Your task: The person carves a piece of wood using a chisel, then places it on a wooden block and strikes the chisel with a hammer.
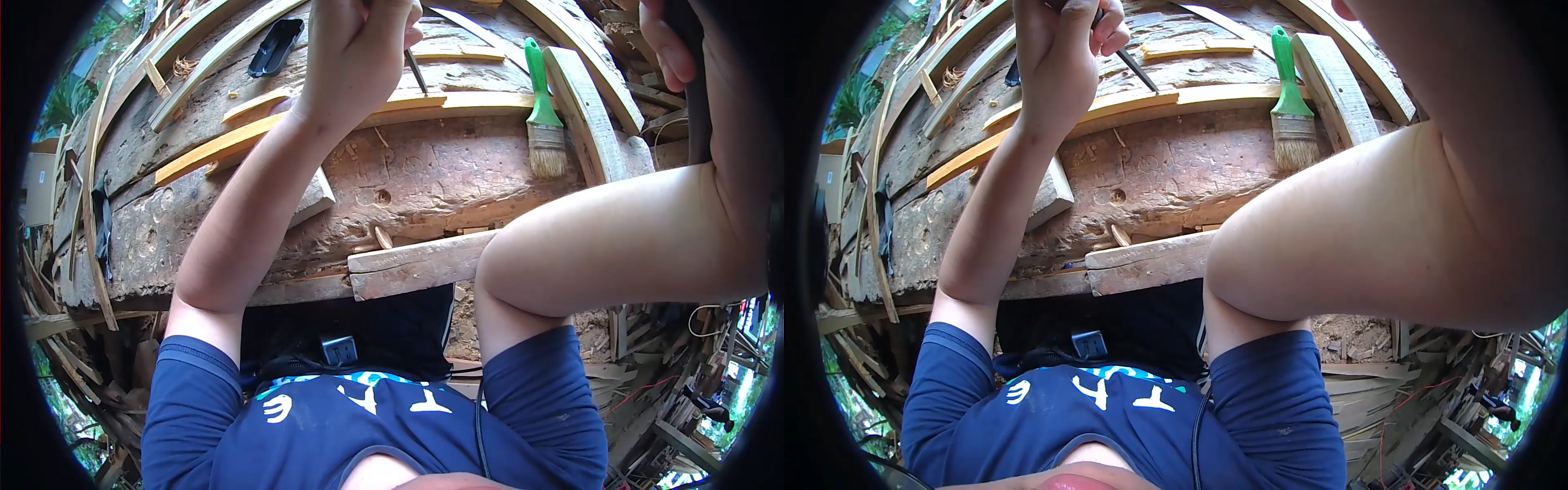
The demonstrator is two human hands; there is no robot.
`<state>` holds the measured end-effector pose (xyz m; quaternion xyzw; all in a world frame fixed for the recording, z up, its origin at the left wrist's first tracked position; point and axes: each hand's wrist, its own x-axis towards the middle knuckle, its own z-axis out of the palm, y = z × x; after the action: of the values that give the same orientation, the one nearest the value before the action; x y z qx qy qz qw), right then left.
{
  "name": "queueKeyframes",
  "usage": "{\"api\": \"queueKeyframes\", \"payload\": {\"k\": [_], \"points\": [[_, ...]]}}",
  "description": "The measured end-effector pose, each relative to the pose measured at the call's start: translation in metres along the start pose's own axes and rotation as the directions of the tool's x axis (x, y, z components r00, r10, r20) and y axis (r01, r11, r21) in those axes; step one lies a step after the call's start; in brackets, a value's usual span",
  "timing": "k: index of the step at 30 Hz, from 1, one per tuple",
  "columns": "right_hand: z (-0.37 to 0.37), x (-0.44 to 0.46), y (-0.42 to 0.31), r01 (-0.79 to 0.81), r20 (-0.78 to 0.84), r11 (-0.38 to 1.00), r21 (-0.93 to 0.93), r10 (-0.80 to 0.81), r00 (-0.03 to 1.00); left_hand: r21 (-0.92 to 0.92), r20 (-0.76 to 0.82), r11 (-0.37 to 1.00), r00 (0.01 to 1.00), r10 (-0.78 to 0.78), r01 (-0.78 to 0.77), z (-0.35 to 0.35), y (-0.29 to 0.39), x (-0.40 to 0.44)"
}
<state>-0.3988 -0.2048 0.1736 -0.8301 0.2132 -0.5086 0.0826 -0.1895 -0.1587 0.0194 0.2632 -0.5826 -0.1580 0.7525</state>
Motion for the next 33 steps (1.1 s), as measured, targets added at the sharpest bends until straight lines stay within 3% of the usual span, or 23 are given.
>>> {"api": "queueKeyframes", "payload": {"k": [6,15,27,33], "points": [[0.0014,0.0002,0.0004,0.002,-0.003,1.000,0.000,-0.002,1.000,0.057,-0.114,0.998,0.993,-0.021,0.027,0.0041,0.0053,0.0021],[0.0047,-0.0040,0.0006,0.001,-0.003,1.000,0.006,-0.001,1.000,0.221,-0.026,0.970,0.994,0.105,-0.096,-0.0014,0.0011,0.0025],[0.0051,-0.0048,0.0008,-0.003,-0.011,1.000,0.011,0.003,1.000,0.291,0.013,0.939,0.983,0.185,-0.181,0.0011,-0.0009,0.0051],[0.0067,-0.0075,0.0029,-0.010,-0.010,1.000,0.019,0.011,1.000,0.347,-0.002,0.923,0.985,0.175,-0.163,0.0019,0.0017,0.0035]]}}
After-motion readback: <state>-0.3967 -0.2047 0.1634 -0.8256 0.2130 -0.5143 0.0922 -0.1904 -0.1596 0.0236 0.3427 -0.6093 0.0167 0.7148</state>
